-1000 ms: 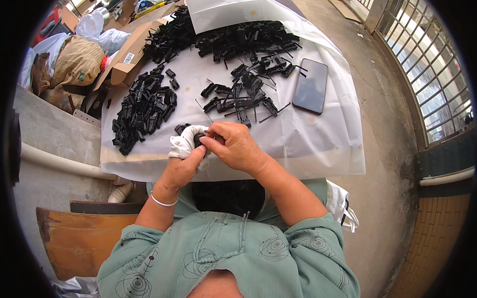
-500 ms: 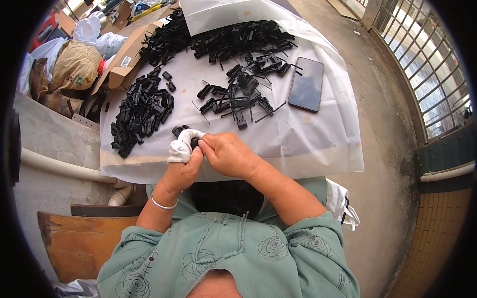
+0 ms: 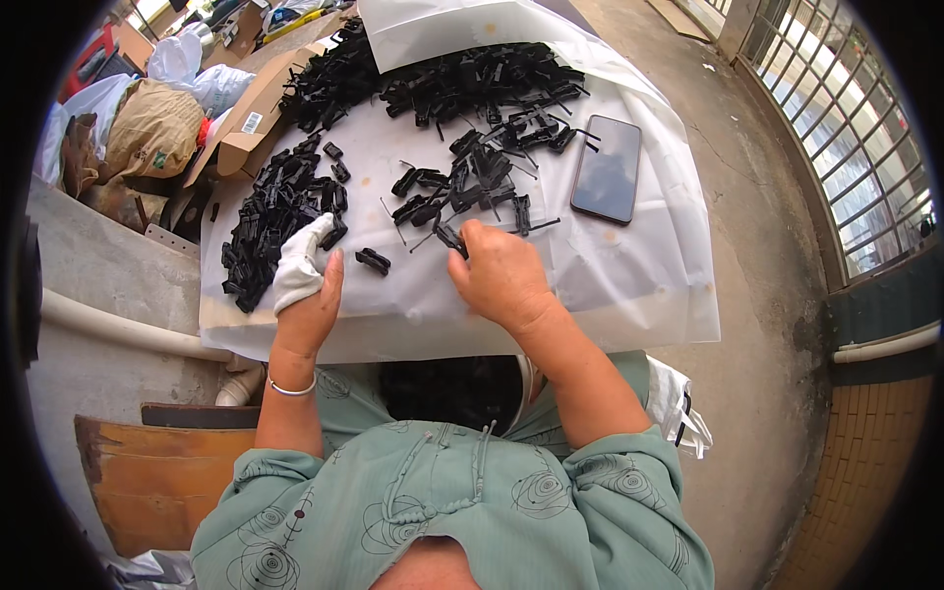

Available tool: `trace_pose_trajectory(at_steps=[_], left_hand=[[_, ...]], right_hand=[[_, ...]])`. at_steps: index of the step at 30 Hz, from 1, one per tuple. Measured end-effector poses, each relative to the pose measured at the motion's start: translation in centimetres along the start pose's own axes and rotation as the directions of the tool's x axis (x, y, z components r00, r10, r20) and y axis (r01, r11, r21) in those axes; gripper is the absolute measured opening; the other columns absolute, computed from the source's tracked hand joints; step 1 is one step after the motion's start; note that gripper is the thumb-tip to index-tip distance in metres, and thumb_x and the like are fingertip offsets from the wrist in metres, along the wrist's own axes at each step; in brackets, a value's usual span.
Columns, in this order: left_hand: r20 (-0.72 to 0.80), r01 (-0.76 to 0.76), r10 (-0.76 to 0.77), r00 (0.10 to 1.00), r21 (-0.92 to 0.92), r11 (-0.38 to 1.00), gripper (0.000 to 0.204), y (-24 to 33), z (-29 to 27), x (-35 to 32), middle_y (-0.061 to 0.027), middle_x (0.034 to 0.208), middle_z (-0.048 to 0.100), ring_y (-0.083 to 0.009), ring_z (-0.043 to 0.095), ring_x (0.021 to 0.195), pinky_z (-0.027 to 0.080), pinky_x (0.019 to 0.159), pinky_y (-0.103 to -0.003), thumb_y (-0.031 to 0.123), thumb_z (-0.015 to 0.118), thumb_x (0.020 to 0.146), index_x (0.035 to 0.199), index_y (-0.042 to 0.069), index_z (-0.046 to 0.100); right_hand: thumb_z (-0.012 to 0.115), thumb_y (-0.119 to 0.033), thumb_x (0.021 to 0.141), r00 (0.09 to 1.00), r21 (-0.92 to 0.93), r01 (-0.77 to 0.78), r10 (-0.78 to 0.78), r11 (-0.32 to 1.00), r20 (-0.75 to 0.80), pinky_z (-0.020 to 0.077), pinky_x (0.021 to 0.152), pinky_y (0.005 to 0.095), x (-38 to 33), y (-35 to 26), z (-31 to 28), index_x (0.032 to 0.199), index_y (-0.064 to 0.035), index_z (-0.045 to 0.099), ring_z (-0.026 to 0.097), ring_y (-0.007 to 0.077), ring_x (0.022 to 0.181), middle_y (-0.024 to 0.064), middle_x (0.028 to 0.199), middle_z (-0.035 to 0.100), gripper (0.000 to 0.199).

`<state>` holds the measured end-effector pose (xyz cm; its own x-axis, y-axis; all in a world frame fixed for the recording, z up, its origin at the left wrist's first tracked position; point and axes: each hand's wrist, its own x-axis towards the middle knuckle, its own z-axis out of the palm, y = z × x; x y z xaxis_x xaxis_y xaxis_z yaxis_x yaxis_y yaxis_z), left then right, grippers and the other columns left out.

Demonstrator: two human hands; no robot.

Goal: Inspecting and wiping small black plastic components with a white cloth at a workbench.

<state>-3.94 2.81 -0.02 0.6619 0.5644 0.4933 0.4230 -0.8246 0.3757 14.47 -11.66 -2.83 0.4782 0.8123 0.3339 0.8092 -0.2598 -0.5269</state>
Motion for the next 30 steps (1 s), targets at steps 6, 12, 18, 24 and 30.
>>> trace_pose_trajectory(at_steps=[6,12,18,24,30], left_hand=[[0.71,0.737,-0.209,0.673,-0.619,0.269,0.023,3.2,1.0,-1.0,-0.0067,0.088,0.063,-0.0097,0.058,0.063,0.046,0.052,-0.021,0.017,0.05,0.092,0.107,0.001,0.056],[0.722,0.702,-0.044,0.69,-0.683,-0.201,0.02,3.9,2.0,-0.9,-0.0038,0.09,0.061,-0.0103,0.06,0.075,0.049,0.061,-0.022,0.015,0.054,0.09,0.107,0.004,0.054],[0.532,0.548,-0.139,0.836,-0.826,0.131,0.025,4.6,3.5,-1.9,-0.0037,0.097,0.058,-0.0074,0.055,0.078,0.047,0.062,-0.02,0.01,0.055,0.089,0.111,0.002,0.049],[0.473,0.461,-0.05,0.88,-0.822,0.333,0.023,5.0,2.5,-2.0,-0.0032,0.088,0.058,-0.0053,0.052,0.064,0.045,0.053,-0.019,0.003,0.054,0.086,0.109,0.0,0.05],[0.395,0.425,-0.158,0.905,-0.823,0.378,0.026,5.0,2.8,-2.0,-0.0041,0.089,0.058,-0.0043,0.052,0.064,0.044,0.054,-0.019,-0.002,0.056,0.082,0.108,-0.004,0.052]], right_hand=[[0.064,-0.009,0.076,0.985,0.445,0.161,-0.172,0.881,-0.017,0.0443,0.051,0.0332,-0.1,-1.7,-0.4,0.099,-0.0029,0.058,0.054,0.0227,0.055,0.0089,0.068,0.056,0.025],[0.066,-0.004,0.073,0.857,0.285,0.512,-0.505,0.81,-0.104,0.0408,0.049,0.0255,-0.2,-0.9,0.0,0.105,-0.0039,0.059,0.05,0.0142,0.053,0.0073,0.072,0.057,0.033],[0.07,-0.01,0.074,0.937,0.54,0.349,-0.3,0.766,-0.18,0.0343,0.045,0.0243,-1.0,-3.6,-0.3,0.086,-0.0026,0.056,0.04,0.0106,0.05,0.002,0.063,0.048,0.02],[0.065,-0.012,0.081,0.999,0.689,-0.021,-0.006,0.724,0.037,0.0348,0.046,0.0244,-0.6,-2.8,0.3,0.079,-0.0017,0.053,0.04,0.0102,0.05,0.0035,0.059,0.047,0.016],[0.054,-0.015,0.087,0.973,0.658,0.103,-0.213,0.746,0.09,0.0384,0.049,0.0332,-0.3,-2.3,-0.4,0.075,0.0008,0.053,0.045,0.0257,0.051,0.0137,0.061,0.051,0.02]])
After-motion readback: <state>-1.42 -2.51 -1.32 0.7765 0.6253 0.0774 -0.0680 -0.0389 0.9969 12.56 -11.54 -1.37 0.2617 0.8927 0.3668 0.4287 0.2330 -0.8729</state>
